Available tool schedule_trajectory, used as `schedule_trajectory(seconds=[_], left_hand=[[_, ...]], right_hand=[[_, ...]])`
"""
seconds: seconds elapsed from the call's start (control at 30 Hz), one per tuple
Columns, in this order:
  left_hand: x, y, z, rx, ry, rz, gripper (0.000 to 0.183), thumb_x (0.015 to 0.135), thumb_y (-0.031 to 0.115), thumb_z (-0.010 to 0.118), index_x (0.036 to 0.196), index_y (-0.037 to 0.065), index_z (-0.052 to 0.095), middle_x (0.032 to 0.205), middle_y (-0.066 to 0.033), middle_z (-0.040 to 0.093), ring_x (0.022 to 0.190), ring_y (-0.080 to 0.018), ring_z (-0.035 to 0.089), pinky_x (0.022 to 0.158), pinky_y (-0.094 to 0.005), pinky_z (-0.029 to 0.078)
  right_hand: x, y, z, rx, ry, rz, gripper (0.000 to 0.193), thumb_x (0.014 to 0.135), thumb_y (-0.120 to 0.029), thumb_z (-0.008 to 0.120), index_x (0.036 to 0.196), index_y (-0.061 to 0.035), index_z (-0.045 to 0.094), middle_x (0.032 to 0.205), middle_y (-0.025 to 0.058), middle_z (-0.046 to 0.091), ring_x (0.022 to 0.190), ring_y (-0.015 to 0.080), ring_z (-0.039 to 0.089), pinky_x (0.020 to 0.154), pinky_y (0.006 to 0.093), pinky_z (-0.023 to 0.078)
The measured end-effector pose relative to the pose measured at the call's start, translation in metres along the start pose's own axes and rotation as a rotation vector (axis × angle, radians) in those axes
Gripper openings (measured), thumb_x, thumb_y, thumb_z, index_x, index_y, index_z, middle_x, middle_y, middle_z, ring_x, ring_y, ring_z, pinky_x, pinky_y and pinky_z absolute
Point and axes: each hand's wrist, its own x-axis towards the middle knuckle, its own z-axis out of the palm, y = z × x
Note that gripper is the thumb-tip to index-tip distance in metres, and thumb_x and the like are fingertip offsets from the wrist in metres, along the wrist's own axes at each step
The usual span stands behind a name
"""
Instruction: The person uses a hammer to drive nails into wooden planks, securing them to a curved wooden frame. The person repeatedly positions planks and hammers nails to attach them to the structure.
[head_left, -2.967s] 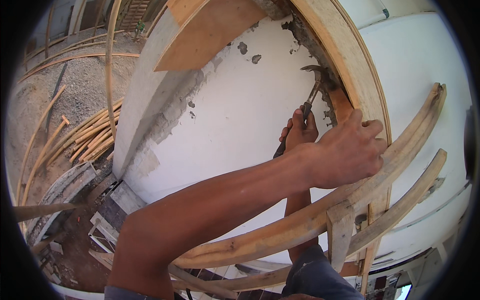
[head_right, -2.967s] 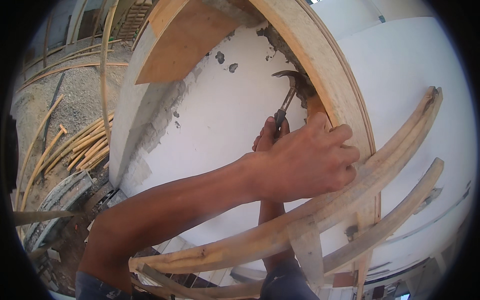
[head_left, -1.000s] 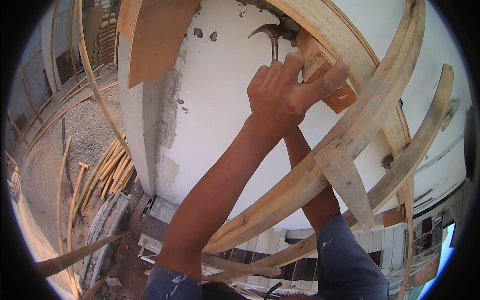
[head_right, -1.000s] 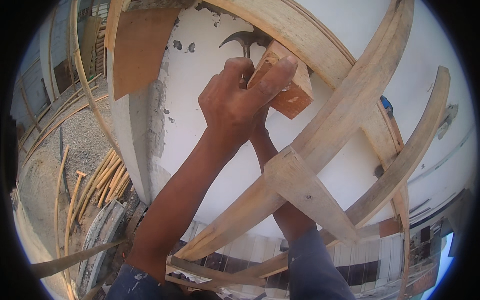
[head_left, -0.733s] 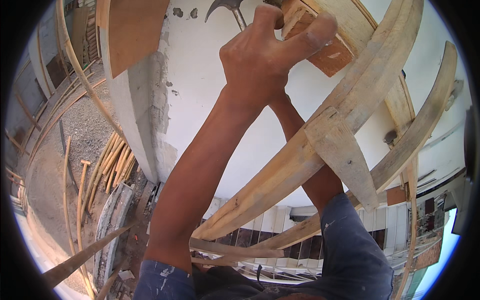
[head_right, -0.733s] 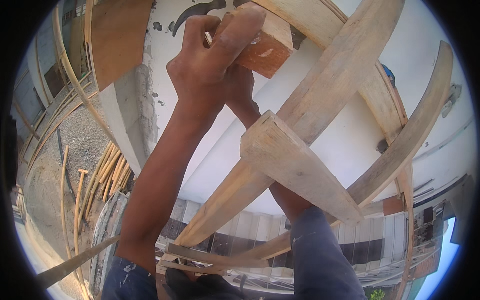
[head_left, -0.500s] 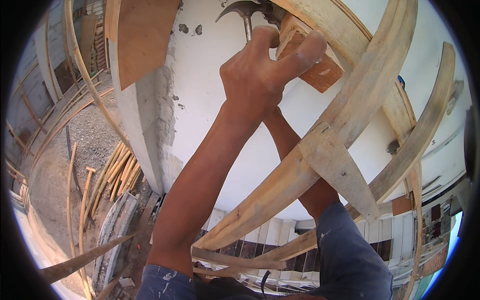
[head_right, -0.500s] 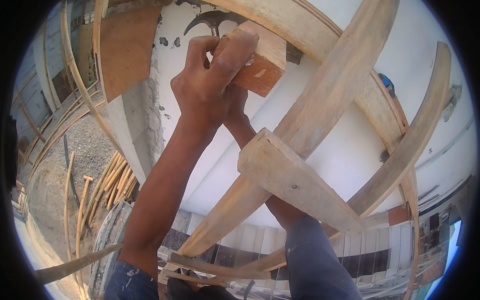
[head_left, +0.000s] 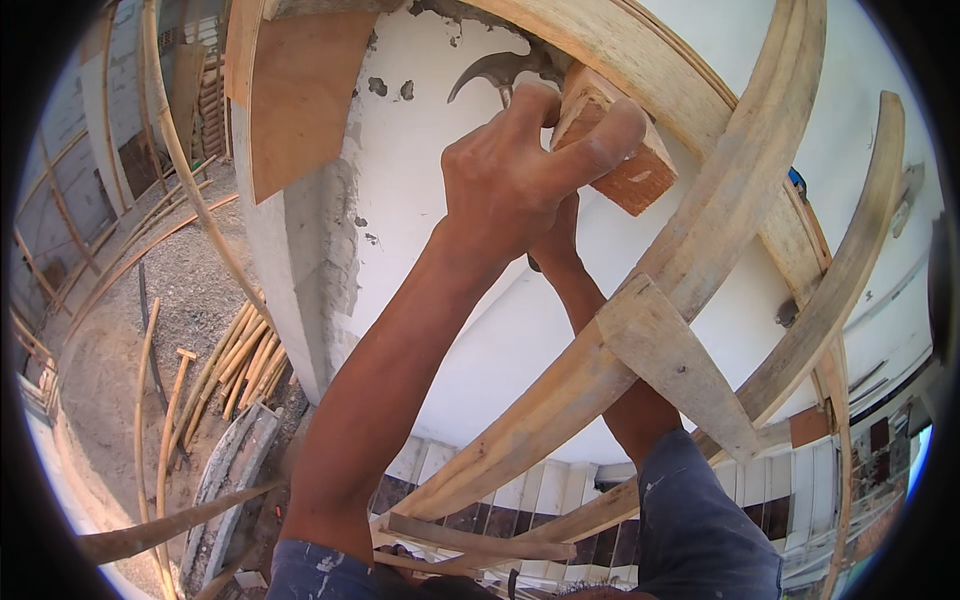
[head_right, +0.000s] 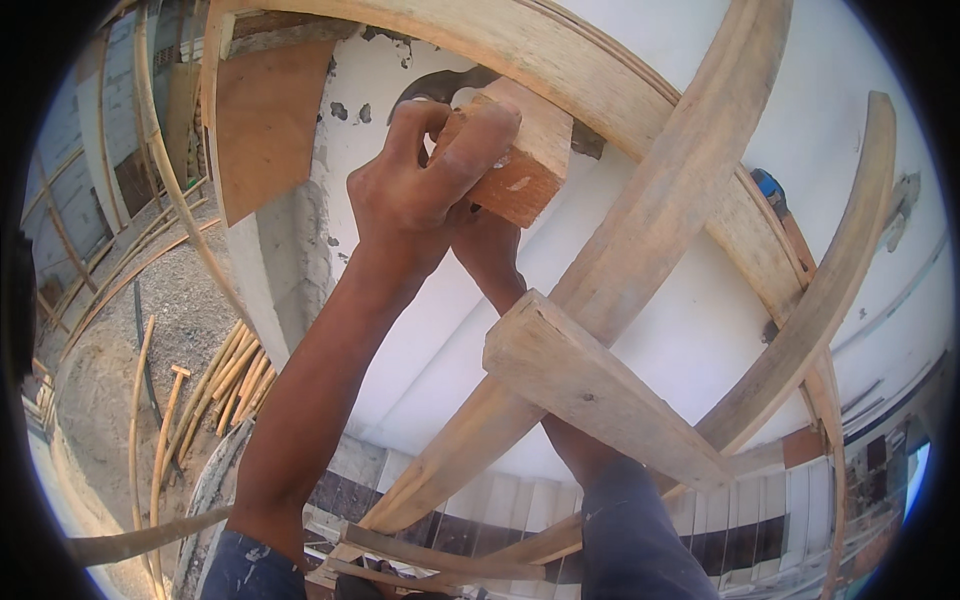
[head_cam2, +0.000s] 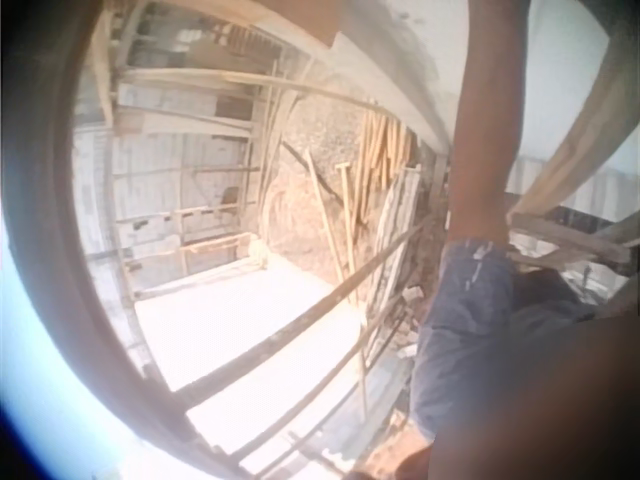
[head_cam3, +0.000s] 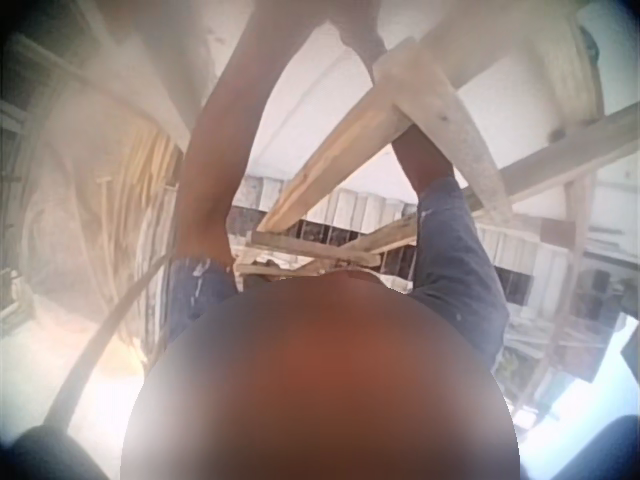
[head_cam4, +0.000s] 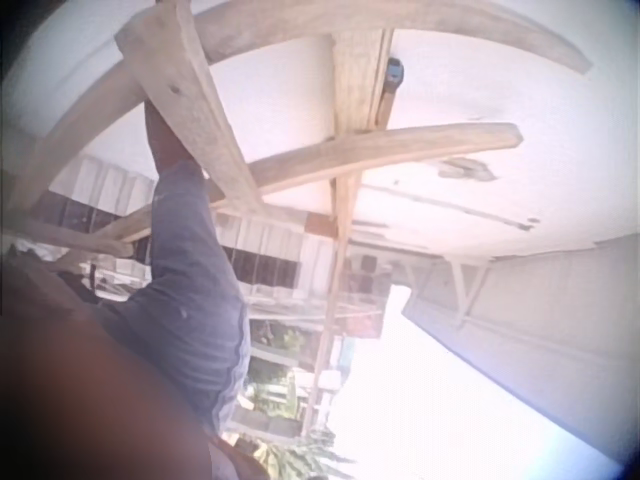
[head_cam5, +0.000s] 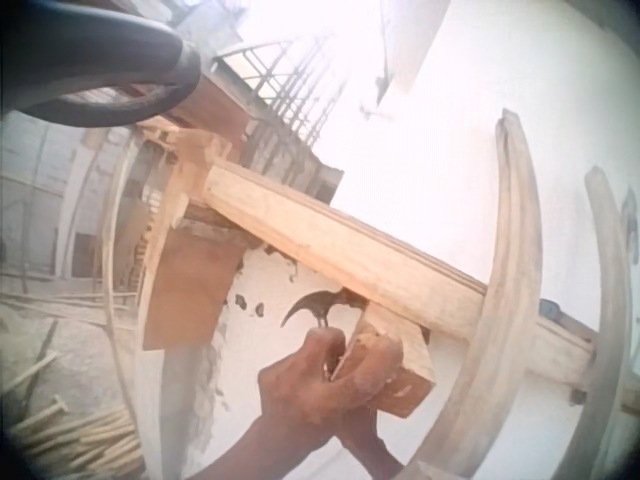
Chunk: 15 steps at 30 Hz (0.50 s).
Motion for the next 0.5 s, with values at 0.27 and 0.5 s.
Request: schedule_trajectory(seconds=[0.27, 0.5], left_hand=[[0.001, -0.005, -0.002, 0.057, -0.021, 0.05, 0.06, 0.064, 0.013, 0.078, 0.114, 0.042, 0.065, 0.078, 0.0036, 0.052, 0.054, -0.0102, 0.053, 0.039, -0.0255, 0.04], [0.02, -0.009, -0.01, 0.204, 0.07, 0.303, 0.056, 0.063, 0.005, 0.083, 0.113, 0.026, 0.068, 0.09, -0.0012, 0.063, 0.073, -0.019, 0.061, 0.06, -0.0332, 0.049]], right_hand=[[-0.024, -0.016, -0.014, -0.015, -0.101, 0.294, 0.036, 0.092, -0.026, 0.07, 0.115, -0.0016, 0.057, 0.084, 0.0058, 0.061, 0.076, 0.0182, 0.057, 0.07, 0.0361, 0.046], [-0.113, -0.006, -0.02, 0.323, -0.065, 0.578, 0.035, 0.096, -0.035, 0.066, 0.107, -0.0018, 0.066, 0.068, 0.0001, 0.054, 0.065, 0.0108, 0.048, 0.06, 0.0296, 0.042]])
